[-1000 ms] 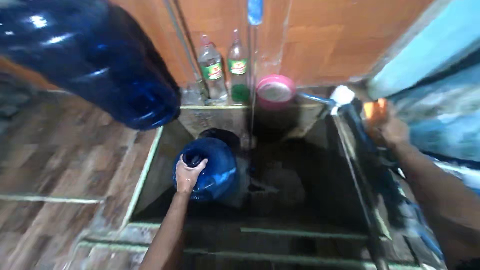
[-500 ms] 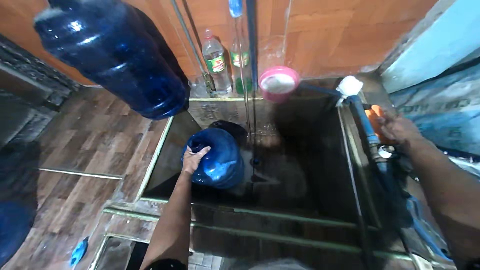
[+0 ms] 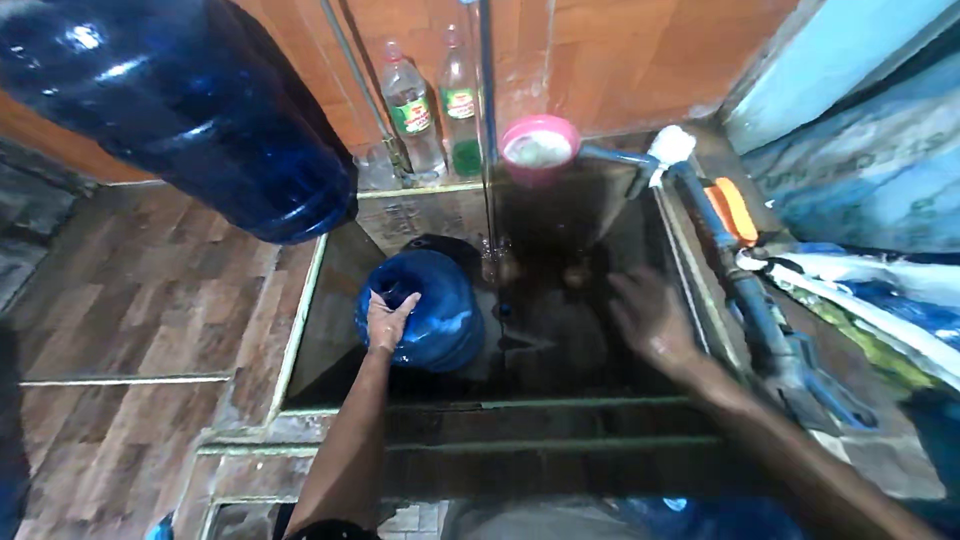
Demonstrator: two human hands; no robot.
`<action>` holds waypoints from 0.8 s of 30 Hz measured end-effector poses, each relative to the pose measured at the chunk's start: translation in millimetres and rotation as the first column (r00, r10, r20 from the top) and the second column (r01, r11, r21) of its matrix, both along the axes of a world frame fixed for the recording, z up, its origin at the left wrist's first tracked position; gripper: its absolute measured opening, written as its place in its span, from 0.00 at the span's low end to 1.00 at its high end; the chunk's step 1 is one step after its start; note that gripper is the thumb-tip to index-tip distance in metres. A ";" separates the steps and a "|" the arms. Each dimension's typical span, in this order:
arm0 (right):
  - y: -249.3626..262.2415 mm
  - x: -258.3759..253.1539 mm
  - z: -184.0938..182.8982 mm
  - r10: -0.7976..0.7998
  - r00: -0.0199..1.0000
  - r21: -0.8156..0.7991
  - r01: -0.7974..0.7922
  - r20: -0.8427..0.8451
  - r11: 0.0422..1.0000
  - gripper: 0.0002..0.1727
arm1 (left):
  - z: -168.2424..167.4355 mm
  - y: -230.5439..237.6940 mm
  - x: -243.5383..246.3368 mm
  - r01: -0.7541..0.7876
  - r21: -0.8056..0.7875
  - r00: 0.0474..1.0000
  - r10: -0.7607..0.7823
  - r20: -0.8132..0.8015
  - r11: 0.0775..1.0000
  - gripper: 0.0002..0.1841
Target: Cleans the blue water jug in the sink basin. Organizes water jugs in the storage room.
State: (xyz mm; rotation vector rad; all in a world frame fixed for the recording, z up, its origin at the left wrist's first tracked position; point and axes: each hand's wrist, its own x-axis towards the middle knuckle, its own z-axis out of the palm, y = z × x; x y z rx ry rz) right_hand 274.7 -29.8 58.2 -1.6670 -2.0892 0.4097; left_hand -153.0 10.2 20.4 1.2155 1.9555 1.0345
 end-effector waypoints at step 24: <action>-38.8 -272.2 -42.4 0.245 0.943 -0.578 -0.331 -0.224 0.746 0.49 | 55.6 20.0 -11.2 0.194 -0.078 0.918 -0.209 -0.336 0.978 0.25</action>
